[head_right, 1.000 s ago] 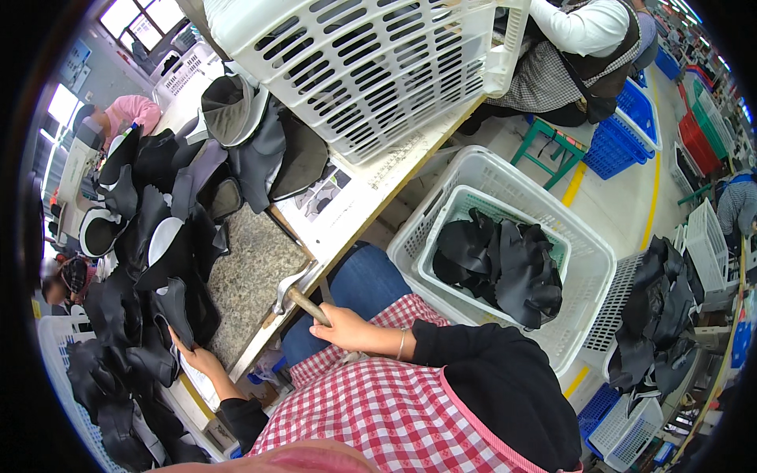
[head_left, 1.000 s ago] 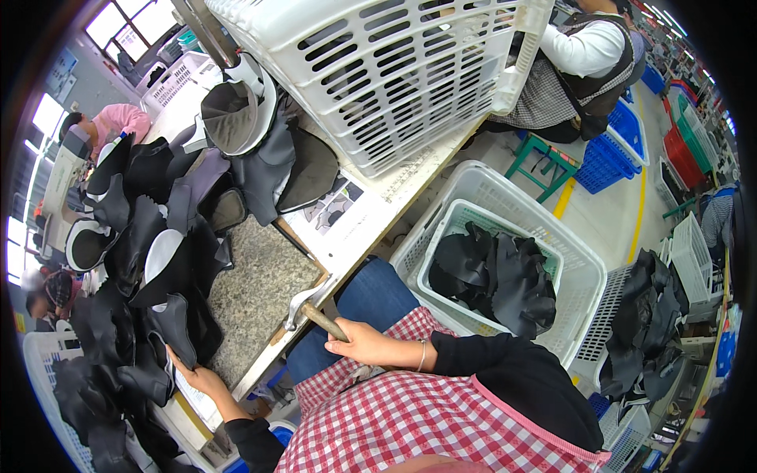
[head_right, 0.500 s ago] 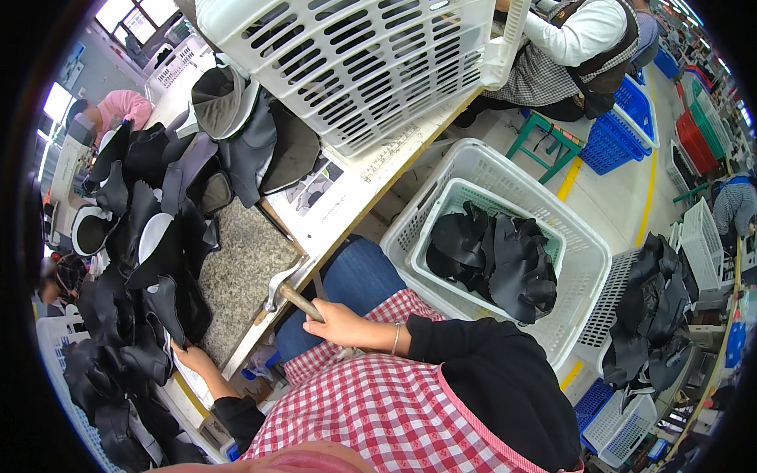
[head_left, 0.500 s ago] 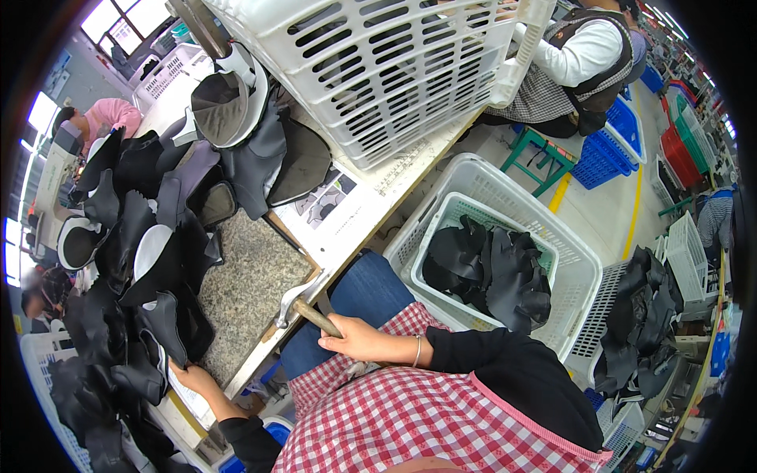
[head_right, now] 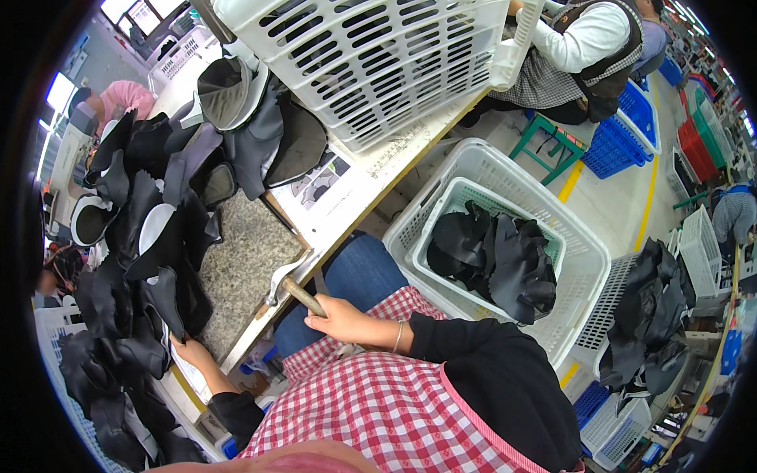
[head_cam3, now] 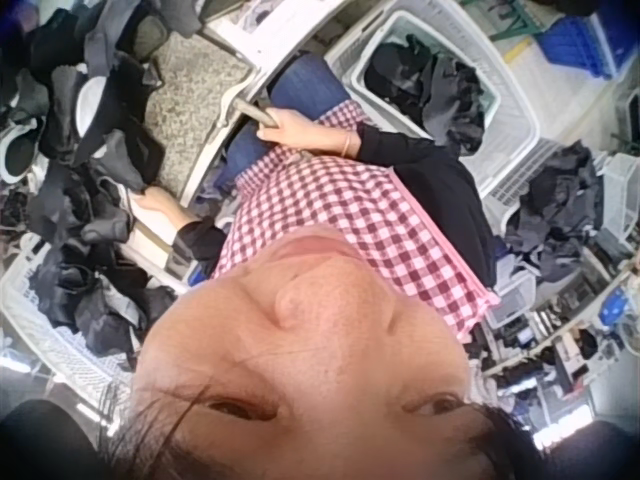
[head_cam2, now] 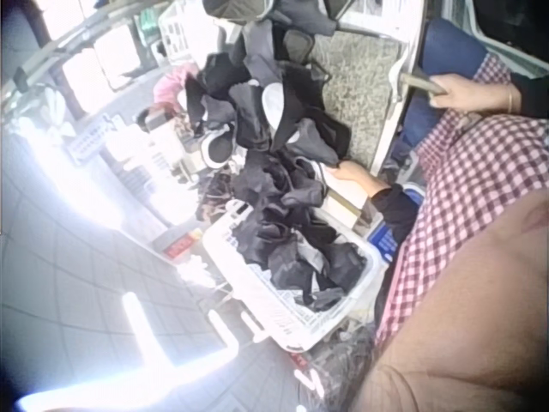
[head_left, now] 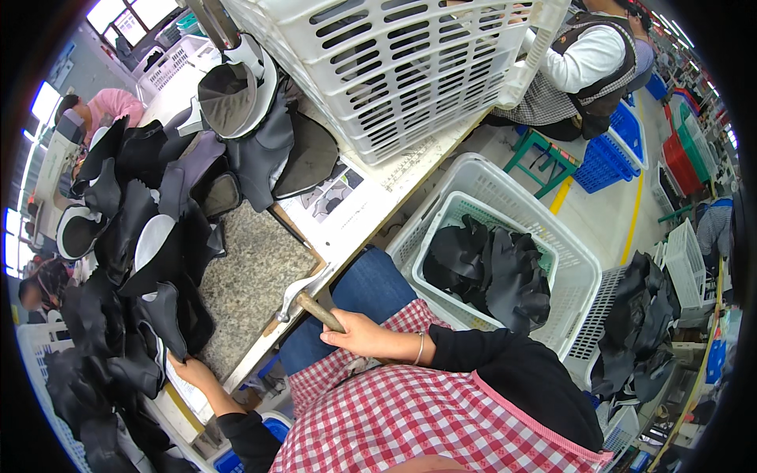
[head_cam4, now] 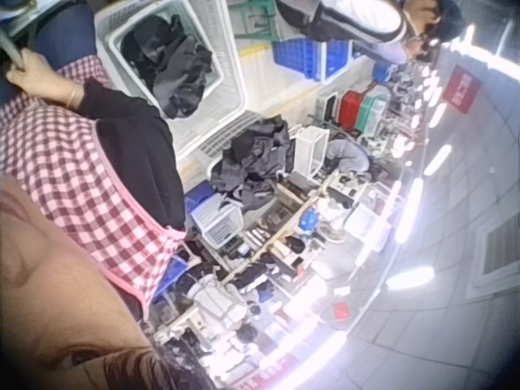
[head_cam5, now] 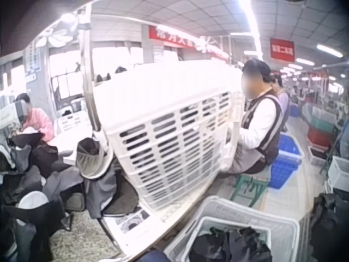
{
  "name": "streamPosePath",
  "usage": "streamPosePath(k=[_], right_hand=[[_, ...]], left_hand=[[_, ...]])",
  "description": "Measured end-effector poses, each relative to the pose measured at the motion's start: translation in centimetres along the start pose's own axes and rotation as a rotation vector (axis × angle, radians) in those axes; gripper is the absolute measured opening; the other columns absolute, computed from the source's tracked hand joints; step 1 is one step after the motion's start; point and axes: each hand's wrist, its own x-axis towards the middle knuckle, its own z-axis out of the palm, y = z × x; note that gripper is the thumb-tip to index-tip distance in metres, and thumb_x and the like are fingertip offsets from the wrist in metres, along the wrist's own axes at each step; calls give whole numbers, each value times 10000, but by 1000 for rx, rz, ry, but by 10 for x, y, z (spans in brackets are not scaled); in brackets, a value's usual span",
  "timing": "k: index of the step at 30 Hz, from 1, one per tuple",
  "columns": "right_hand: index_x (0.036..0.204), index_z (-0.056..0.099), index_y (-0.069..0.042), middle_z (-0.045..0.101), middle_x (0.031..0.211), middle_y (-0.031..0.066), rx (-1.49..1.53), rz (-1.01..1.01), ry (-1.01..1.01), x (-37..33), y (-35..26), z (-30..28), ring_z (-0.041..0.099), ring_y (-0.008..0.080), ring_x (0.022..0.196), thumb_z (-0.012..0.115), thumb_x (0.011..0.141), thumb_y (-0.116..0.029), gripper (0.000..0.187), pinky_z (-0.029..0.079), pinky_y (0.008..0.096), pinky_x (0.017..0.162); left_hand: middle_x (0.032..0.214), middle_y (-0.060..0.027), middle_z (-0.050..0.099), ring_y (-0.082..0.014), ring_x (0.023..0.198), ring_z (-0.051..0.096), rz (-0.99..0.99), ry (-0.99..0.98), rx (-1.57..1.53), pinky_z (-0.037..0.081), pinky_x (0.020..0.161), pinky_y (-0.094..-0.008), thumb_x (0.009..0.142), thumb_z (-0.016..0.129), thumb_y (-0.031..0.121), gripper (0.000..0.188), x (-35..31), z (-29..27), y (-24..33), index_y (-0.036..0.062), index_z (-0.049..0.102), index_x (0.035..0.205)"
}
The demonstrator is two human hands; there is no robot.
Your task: The person repeatedly taps black shoe parts with a hammer on a workbench, then flips and inspects the parts by hand. The person handles multiple shoe parts one at a time, placing them back on the bench after each tap.
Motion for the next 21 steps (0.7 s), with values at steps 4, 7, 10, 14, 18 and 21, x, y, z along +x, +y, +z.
streamPosePath(k=[4, 7, 10, 14, 18, 21], right_hand=[[1018, 591, -55, 598, 820, 48, 10, -56, 30, 1, 4, 3, 565, 135, 720, 699, 997, -297, 266, 472, 344, 645], [1008, 587, -55, 596, 805, 56, 21, -85, 38, 1, 4, 4, 564, 145, 690, 699, 992, -298, 269, 468, 358, 621], [1007, 590, -54, 600, 807, 59, 8, -98, 51, 0, 4, 4, 570, 152, 700, 702, 990, -300, 271, 475, 362, 635], [1005, 592, -53, 605, 810, 64, 24, -77, 46, 0, 5, 4, 577, 161, 717, 705, 986, -300, 273, 480, 365, 651], [1002, 591, -53, 603, 809, 64, 18, -91, 53, 2, 8, 6, 575, 158, 721, 705, 986, -297, 270, 478, 360, 653], [1000, 591, -56, 591, 802, 50, 34, -104, 58, 2, 9, 6, 560, 146, 706, 702, 989, -290, 259, 471, 353, 640]], left_hand=[[1179, -210, 713, -354, 1053, 661, 10, -4, -7, 481, 971, -382, 932, 511, -44, 372, 0, -1, 4, -50, 630, 1284], [1176, -207, 713, -349, 1051, 661, 13, 9, -11, 480, 970, -381, 931, 522, -45, 365, 0, 0, 4, -53, 631, 1279], [1172, -201, 714, -341, 1048, 660, 23, 14, -21, 478, 970, -379, 928, 531, -49, 361, 0, 0, 2, -55, 631, 1275], [1168, -195, 715, -331, 1045, 660, 33, 4, -13, 476, 970, -370, 924, 539, -56, 361, 1, 1, -1, -54, 632, 1273], [1166, -187, 719, -324, 1048, 661, 4, 0, -37, 475, 970, -364, 918, 544, -63, 370, 1, 0, -2, -49, 633, 1276], [1171, -181, 719, -319, 1056, 660, 12, 10, -42, 473, 972, -364, 910, 539, -74, 382, 0, 1, -1, -46, 635, 1279]])
